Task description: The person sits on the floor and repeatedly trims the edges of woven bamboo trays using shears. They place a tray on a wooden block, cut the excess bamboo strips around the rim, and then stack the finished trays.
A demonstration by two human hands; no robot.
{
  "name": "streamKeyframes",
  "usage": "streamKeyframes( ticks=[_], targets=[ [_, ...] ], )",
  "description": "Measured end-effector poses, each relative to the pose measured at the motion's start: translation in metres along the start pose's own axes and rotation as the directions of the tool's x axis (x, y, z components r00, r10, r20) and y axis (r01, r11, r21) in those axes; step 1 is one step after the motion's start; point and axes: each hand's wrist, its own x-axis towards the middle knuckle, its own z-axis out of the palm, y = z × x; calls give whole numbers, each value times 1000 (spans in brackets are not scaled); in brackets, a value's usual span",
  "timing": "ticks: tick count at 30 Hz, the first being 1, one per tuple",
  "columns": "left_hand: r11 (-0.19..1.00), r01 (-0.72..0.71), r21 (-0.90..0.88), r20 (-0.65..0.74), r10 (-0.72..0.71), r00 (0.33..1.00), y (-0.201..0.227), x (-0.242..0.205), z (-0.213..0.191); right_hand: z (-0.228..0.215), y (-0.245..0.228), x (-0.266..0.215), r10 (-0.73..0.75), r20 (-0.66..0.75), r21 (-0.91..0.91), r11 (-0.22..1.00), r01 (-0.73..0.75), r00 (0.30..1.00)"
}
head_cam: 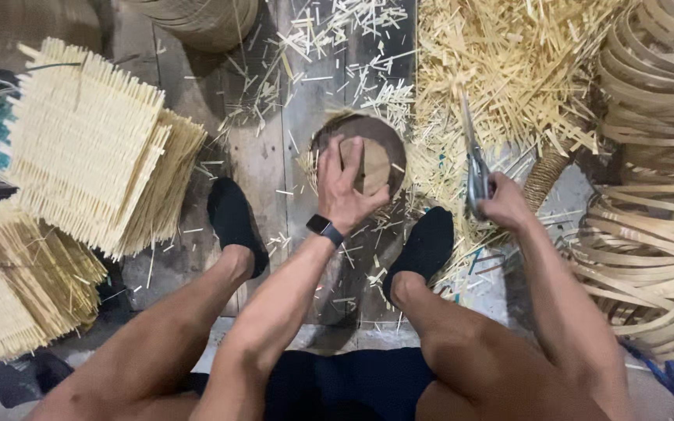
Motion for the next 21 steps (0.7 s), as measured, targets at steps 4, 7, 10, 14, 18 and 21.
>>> streamKeyframes(
  ticks=[4,7,10,14,18,21],
  targets=[
    [999,-36,-21,117,38,992,-14,9,-7,20,-59,-64,45,-75,430,903,-8,996],
    [999,0,34,230,-8,973,-20,22,-2,40,-113,-82,-177,-184,690,678,255,967],
    [996,34,83,280,-56,958,-24,20,-4,59,-149,-88,-67,74,487,873,23,995],
    [996,65,64,326,-82,942,-21,22,-11,48,-152,-83,18,205,440,891,-108,979],
    [979,-41,199,312,-24,950,-13,21,-15,32,-125,-72,-62,-21,-15,998,61,998],
    [960,182,212,172,-220,960,1,14,-5,28,-109,-55,-479,-285,-441,835,330,831]
  ],
)
